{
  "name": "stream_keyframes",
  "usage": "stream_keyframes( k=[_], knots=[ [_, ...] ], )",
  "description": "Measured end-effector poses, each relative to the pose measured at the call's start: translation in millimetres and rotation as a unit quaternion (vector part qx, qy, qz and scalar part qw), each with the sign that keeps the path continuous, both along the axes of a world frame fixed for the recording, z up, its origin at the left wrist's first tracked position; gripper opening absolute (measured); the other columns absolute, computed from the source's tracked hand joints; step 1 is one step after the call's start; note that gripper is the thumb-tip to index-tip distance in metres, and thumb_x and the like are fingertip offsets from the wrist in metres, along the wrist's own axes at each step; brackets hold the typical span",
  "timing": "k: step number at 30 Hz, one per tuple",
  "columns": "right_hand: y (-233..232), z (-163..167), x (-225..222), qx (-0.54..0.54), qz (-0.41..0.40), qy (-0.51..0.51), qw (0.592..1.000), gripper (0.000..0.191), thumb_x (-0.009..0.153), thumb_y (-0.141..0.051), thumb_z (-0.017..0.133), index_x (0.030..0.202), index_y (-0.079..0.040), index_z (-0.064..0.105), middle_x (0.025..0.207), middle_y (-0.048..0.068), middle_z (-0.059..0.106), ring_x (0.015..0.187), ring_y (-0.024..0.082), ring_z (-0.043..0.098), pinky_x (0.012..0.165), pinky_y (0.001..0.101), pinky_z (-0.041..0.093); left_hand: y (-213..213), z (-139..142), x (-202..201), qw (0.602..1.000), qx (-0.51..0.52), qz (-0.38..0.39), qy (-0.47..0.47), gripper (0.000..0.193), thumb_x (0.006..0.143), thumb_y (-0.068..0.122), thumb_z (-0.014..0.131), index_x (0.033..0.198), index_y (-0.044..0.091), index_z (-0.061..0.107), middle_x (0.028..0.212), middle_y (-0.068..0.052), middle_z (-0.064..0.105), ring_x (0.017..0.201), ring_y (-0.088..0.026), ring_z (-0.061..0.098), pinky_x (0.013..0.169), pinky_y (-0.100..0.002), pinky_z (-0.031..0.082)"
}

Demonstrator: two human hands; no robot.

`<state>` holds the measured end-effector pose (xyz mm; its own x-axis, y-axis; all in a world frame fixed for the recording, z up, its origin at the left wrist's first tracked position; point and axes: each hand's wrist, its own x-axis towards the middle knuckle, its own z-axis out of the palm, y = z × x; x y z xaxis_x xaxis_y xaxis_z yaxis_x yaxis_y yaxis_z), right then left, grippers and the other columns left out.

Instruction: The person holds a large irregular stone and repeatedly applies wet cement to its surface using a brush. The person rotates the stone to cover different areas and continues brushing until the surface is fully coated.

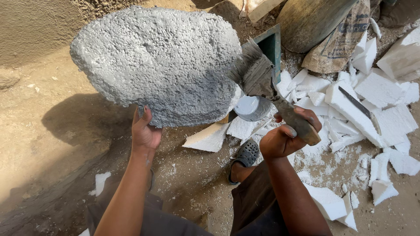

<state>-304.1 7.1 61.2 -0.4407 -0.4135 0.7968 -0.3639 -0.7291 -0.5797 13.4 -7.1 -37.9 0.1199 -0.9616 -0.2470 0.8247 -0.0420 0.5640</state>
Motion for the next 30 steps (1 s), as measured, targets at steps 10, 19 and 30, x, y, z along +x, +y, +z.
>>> stream_keyframes(
  k=[10, 19, 30],
  knots=[
    [-54, -33, -76, 0.080, 0.009, -0.087, 0.993, 0.030, 0.117, -0.027, 0.048, 0.138, -0.005, 0.042, 0.115, 0.007, 0.055, 0.072, 0.014, 0.056, 0.058, 0.0281, 0.046, -5, -7, 0, 0.996, 0.044, 0.026, 0.070, 0.070, 0.079, 0.033, 0.085, 0.138, 0.009, 0.057, 0.134, -0.007, 0.063, 0.127, -0.032, 0.056, 0.112, -0.054, 0.042],
    [-88, -111, -113, 0.236, 0.017, -0.037, 0.971, 0.019, 0.120, -0.014, 0.046, 0.137, -0.010, 0.055, 0.133, 0.004, 0.055, 0.086, 0.009, 0.059, 0.061, 0.0217, 0.048, -14, -17, -6, 0.992, 0.035, 0.046, 0.113, 0.065, 0.082, 0.037, 0.081, 0.135, 0.007, 0.059, 0.129, -0.010, 0.065, 0.120, -0.032, 0.061, 0.103, -0.054, 0.049],
    [-97, -122, -117, 0.314, 0.012, -0.058, 0.948, 0.024, 0.118, -0.018, 0.044, 0.140, -0.014, 0.054, 0.128, 0.000, 0.060, 0.082, 0.006, 0.058, 0.060, 0.0198, 0.051, -20, -33, -17, 0.995, 0.079, 0.050, -0.030, 0.081, 0.069, 0.025, 0.089, 0.140, 0.007, 0.054, 0.132, -0.010, 0.063, 0.129, -0.030, 0.052, 0.112, -0.060, 0.031]
  ],
)
